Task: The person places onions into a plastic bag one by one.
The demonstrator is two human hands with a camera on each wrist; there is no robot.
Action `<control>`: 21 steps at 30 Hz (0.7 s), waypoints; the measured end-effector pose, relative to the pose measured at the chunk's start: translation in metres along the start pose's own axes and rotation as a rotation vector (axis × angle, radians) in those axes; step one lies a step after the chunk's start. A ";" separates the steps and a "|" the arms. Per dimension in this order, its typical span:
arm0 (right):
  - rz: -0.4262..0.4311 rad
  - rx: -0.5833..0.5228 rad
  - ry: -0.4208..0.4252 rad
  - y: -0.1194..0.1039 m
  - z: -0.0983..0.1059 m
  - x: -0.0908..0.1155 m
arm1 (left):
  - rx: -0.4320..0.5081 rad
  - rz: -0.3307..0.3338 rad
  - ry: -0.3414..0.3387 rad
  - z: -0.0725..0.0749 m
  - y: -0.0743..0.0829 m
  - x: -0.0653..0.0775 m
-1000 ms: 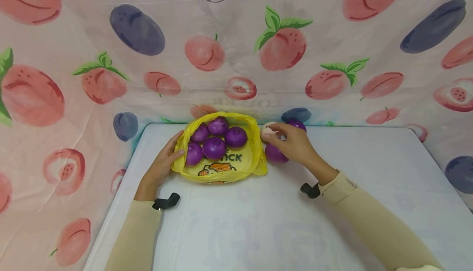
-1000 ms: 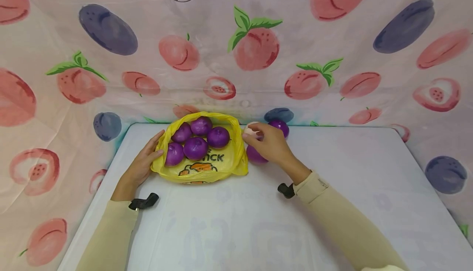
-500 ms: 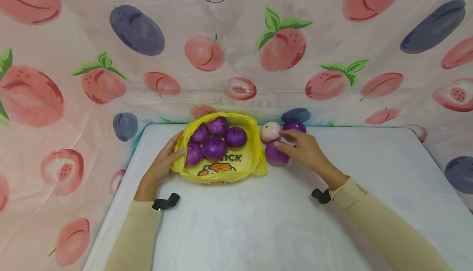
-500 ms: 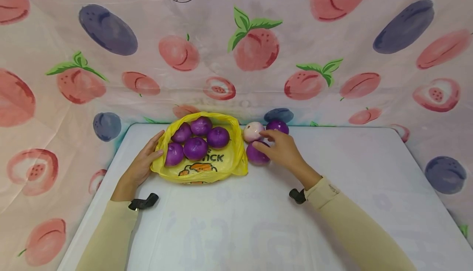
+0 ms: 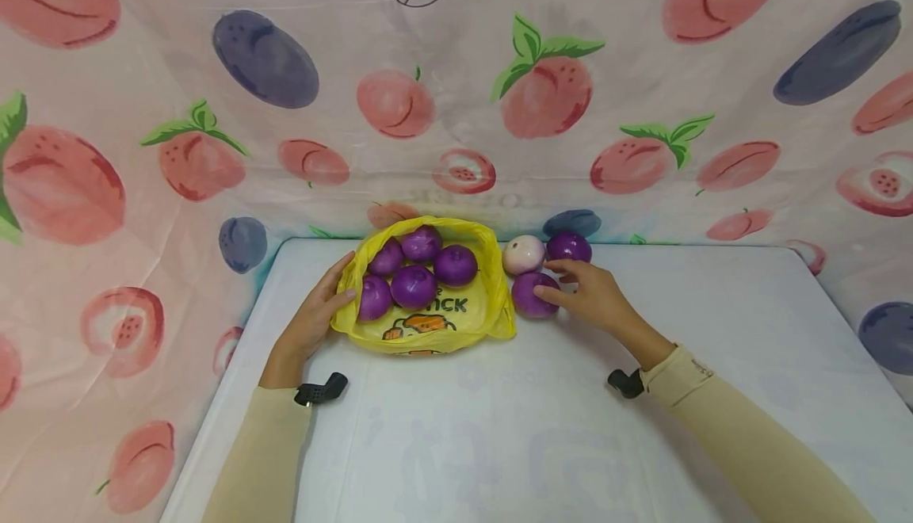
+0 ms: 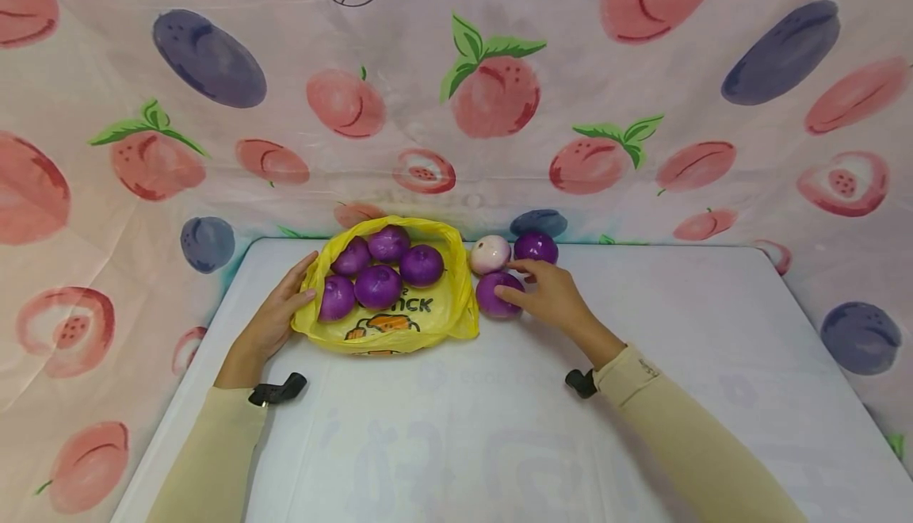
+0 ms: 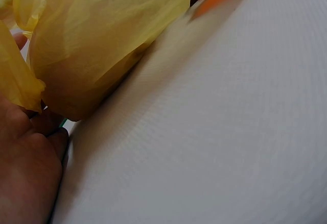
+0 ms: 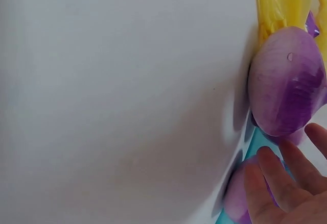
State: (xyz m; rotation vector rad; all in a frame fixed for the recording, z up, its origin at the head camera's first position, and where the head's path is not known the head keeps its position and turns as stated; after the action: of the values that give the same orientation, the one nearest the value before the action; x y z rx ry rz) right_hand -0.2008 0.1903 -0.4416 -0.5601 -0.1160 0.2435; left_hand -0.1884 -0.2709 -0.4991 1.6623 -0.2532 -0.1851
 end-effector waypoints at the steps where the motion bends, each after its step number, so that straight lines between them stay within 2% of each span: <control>1: 0.000 0.004 -0.003 0.001 -0.001 0.000 | 0.000 -0.001 -0.001 0.000 0.000 0.000; 21: 0.041 0.015 -0.038 0.006 -0.009 -0.001 | -0.017 -0.009 -0.007 -0.001 0.003 0.001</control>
State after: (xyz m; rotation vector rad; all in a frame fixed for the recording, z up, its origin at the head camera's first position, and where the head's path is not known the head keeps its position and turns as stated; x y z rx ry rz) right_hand -0.2009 0.1901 -0.4522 -0.5434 -0.1396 0.2948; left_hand -0.1868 -0.2703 -0.4960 1.6465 -0.2490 -0.1987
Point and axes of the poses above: each hand's wrist, its own x-axis away from the middle knuckle, its own z-axis out of the back of the hand, y = z × x, the point moved 1 cm from there along -x, towards the middle knuckle, and after that the axes turned 7 degrees about x, right-handed, at the moved point
